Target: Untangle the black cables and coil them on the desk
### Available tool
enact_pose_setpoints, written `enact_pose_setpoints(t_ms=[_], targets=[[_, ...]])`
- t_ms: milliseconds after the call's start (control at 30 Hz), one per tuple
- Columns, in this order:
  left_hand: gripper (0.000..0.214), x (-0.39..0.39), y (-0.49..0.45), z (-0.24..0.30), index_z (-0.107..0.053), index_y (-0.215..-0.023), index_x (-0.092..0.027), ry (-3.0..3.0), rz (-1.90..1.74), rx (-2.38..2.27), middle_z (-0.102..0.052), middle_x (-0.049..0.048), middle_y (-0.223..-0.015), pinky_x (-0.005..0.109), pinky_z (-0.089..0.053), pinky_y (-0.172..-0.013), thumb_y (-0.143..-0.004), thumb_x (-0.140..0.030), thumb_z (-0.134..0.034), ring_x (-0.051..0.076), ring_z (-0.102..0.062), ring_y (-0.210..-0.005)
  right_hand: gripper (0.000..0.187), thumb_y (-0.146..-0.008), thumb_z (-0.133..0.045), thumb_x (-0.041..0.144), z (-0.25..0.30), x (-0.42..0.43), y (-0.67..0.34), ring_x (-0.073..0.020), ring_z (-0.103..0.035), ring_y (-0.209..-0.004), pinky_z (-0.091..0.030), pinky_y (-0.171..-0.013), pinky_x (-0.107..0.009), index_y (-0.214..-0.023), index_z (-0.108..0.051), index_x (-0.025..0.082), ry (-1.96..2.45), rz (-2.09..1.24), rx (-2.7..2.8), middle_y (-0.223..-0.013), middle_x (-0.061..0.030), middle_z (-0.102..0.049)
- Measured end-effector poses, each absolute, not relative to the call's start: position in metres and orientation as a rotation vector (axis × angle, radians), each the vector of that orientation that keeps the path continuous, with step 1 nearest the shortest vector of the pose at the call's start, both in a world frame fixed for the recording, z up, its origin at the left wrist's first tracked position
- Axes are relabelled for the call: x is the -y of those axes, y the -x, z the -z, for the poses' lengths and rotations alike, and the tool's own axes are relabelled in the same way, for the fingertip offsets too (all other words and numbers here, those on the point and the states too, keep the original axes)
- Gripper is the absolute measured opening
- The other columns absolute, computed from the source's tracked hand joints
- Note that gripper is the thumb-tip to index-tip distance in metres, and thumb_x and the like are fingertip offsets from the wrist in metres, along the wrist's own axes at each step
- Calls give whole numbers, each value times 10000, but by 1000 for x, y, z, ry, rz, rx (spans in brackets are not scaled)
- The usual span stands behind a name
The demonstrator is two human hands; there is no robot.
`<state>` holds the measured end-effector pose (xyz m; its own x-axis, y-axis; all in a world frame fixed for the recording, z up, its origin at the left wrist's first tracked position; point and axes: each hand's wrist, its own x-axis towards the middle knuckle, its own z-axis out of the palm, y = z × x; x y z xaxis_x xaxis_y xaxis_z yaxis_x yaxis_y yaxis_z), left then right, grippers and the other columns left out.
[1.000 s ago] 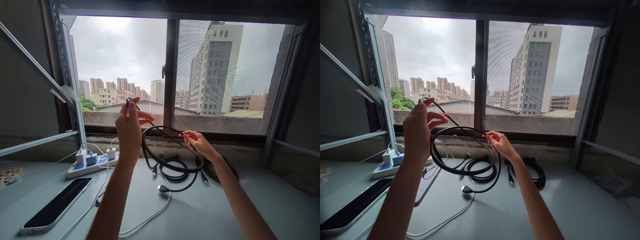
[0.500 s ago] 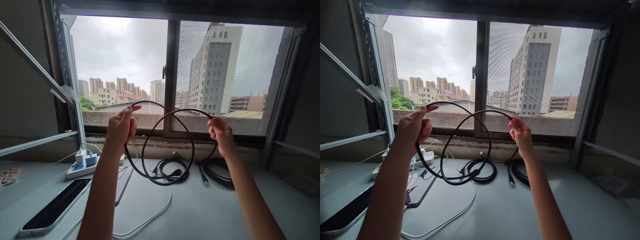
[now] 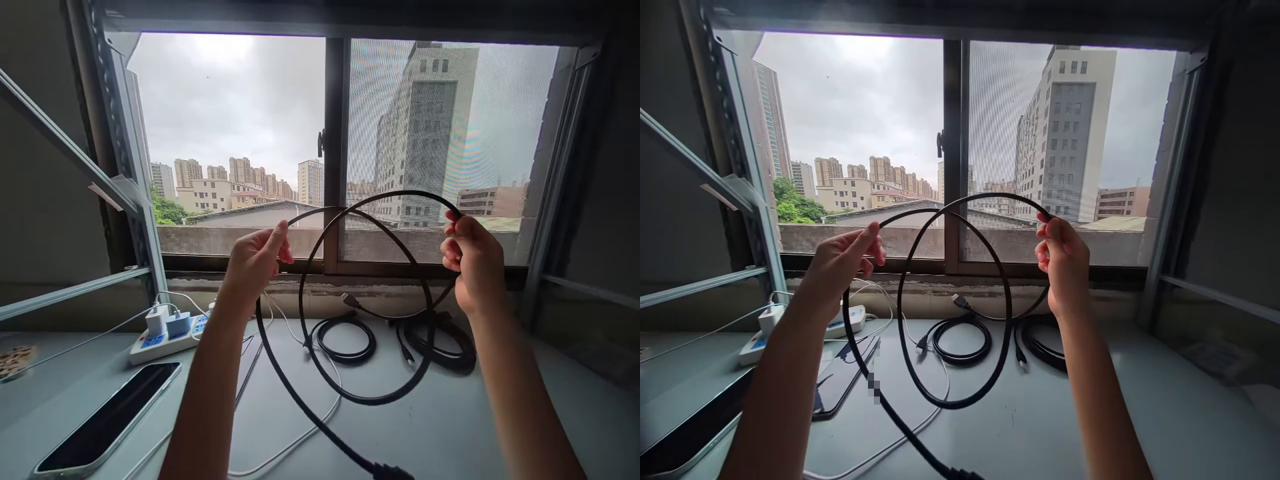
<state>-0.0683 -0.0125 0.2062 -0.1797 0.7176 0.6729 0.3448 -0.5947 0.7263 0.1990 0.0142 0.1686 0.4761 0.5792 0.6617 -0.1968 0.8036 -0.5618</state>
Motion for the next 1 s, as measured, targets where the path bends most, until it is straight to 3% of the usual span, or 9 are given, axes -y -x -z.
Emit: enact_pose_setpoints(t_ms=[200,333,500,600,700,800,1000], targets=[[464,11,56,-200,-655,-617,-163,-1988,-1500,-1198,-645,42,-672,215,-411,-550,-782,-589,-576,119,-571,-615,257,-607,-761,332,-172,-6,-191,12,-303,-435,-165,-348,-123,-805,-665,201,421,-667,772,-657,82,-456],[547,10,50,-198,-629,-592,-158,-1974,-1266,-1077,-629,40,-632,219,-414,-570,-772,-664,-525,113,-564,-594,215,-597,-762,261,-174,-1,-189,16,-317,-448,-182,-340,-112,-762,-641,195,386,-712,664,-692,83,-471],[378,10,47,-197,-622,-640,-164,-1934,-1200,-1003,-672,44,-650,218,-436,-569,-642,-523,-742,128,-609,-606,185,-633,-696,96,-174,1,-193,25,-329,-433,-221,-340,-89,-760,-610,202,286,-745,455,-664,103,-450],[336,10,45,-197,-582,-595,-167,-1880,-1237,-1019,-635,14,-569,212,-452,-580,-619,-432,-787,129,-629,-587,185,-682,-671,78,-173,-2,-199,26,-303,-407,-229,-343,-77,-792,-613,215,234,-766,389,-610,112,-400],[421,8,46,-196,-475,-523,-172,-1770,-1320,-965,-472,-57,-418,178,-416,-488,-618,-431,-793,79,-542,-426,70,-782,-629,146,-173,-6,-208,9,-313,-410,-278,-354,-93,-806,-630,212,235,-781,445,-605,99,-403],[551,4,49,-197,-361,-484,-167,-1635,-1412,-913,-338,-98,-373,127,-247,-357,-592,-467,-811,-6,-318,-316,51,-826,-606,201,-173,-7,-217,-4,-336,-425,-320,-371,-108,-827,-657,198,304,-825,601,-615,80,-420],[660,-3,64,-198,-335,-508,-161,-1549,-1443,-806,-291,-105,-411,120,-132,-310,-539,-689,-729,-36,-192,-311,183,-703,-747,298,-170,-1,-242,-6,-274,-398,-249,-324,-115,-833,-666,198,499,-918,987,-585,86,-376]])
